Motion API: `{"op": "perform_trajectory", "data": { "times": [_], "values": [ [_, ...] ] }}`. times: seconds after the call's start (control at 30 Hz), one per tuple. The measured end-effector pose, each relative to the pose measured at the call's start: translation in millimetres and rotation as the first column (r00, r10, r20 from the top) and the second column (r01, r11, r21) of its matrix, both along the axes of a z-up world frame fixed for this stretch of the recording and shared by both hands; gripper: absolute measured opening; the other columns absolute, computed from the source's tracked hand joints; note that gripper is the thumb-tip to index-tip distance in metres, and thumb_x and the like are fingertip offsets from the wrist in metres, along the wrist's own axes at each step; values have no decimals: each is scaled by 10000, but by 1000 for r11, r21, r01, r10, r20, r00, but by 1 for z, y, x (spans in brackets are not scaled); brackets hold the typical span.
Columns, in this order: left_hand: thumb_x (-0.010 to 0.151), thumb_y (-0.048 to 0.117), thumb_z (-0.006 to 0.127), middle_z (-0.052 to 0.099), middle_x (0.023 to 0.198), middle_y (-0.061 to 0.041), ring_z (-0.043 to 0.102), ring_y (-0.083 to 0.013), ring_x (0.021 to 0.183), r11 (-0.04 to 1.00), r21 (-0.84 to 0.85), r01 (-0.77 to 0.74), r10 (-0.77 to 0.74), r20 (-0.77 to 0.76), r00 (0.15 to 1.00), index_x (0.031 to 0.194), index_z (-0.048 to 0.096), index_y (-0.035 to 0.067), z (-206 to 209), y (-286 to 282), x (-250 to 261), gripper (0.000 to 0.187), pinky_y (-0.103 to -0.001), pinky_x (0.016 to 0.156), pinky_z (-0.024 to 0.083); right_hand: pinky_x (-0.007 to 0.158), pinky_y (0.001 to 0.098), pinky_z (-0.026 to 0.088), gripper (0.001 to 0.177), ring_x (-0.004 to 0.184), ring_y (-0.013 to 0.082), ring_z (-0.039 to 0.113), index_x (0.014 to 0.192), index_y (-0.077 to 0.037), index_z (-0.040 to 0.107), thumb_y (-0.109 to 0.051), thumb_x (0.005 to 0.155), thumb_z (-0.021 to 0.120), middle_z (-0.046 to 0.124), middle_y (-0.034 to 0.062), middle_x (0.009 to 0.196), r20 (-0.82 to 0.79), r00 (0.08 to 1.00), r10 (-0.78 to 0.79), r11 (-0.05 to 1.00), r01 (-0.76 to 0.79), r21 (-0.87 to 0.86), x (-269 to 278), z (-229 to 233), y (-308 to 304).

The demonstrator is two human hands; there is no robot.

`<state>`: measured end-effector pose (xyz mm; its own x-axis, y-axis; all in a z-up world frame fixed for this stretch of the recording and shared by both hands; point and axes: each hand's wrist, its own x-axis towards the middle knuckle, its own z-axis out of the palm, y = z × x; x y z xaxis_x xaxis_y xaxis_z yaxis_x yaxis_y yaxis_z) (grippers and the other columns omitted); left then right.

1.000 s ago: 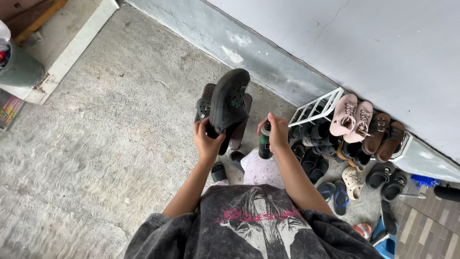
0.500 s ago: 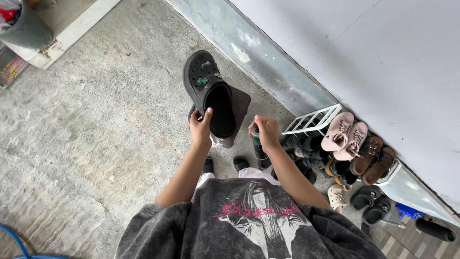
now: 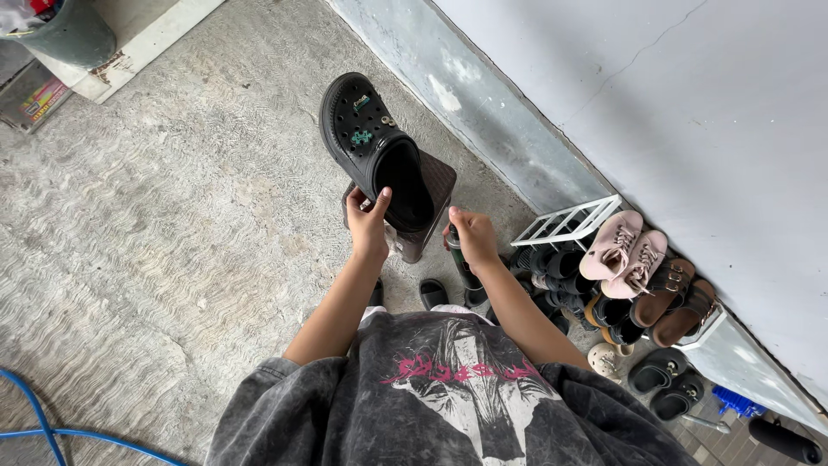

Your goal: The person cleans a pair of black clogs using a spray bottle and a cloth. They spray the clogs with a liquid and wipe them down thoroughly, handling them one at a time. The person also briefly picks up and places other shoes on the floor during the process.

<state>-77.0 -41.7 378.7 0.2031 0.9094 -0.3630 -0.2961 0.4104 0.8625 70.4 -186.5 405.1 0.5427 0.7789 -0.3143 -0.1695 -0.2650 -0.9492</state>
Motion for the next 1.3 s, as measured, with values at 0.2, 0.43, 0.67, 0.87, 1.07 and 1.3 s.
{"op": "perform_trajectory", "data": {
  "times": [0.2, 0.43, 0.67, 0.87, 1.07, 1.3],
  "values": [
    [672, 206, 925, 627, 1117, -84, 640, -199, 976, 956, 208, 208, -59, -557, 828, 1238, 596, 12, 46, 6, -13, 683, -334, 863, 543, 506, 294, 470, 499, 493, 139, 606, 678, -12, 655, -392, 988, 557, 633, 76, 572, 56, 998, -1, 1000, 0, 20, 12, 11, 11],
    [550, 206, 961, 612, 1104, -88, 628, -271, 1011, 800, 411, 437, 50, -771, 634, 1180, 682, 57, 72, -5, -10, 705, -387, 915, 528, 521, 288, 471, 485, 520, 120, 631, 696, -36, 699, -410, 965, 547, 664, 49, 579, 278, 959, 49, 998, -34, -58, 11, 36, 37],
    [563, 199, 949, 620, 1129, -63, 591, -280, 1094, 704, 519, 485, 162, -783, 601, 1199, 687, 76, 75, -14, -7, 699, -399, 961, 498, 552, 266, 518, 514, 509, 104, 651, 683, -61, 685, -434, 999, 524, 664, 38, 578, 288, 957, 38, 999, -34, -22, 18, 24, 45],
    [591, 214, 943, 619, 1075, -72, 616, -257, 1010, 744, 454, 490, 55, -772, 633, 1232, 683, 74, 72, -17, -17, 706, -369, 906, 523, 460, 325, 507, 475, 479, 168, 616, 701, -8, 624, -379, 990, 556, 642, 111, 614, 97, 983, -155, 977, 137, 166, 52, 12, 47],
    [833, 363, 823, 687, 1138, -72, 671, -170, 996, 960, 124, 250, -190, -363, 912, 1274, 666, 38, 17, -11, -25, 570, -294, 892, 540, 438, 311, 480, 491, 439, 184, 588, 661, -23, 615, -370, 994, 516, 607, 125, 553, 11, 970, -244, 964, 241, 115, 72, 18, 32],
    [915, 300, 808, 613, 924, 6, 555, -139, 795, 894, -447, 27, 69, 196, 978, 1059, 666, 102, -65, 6, -11, 283, -314, 762, 468, 452, 308, 507, 490, 442, 173, 598, 671, -37, 614, -391, 1000, 531, 626, 104, 570, 44, 998, -52, 994, 47, 102, 40, -3, 18]
  ]
}}
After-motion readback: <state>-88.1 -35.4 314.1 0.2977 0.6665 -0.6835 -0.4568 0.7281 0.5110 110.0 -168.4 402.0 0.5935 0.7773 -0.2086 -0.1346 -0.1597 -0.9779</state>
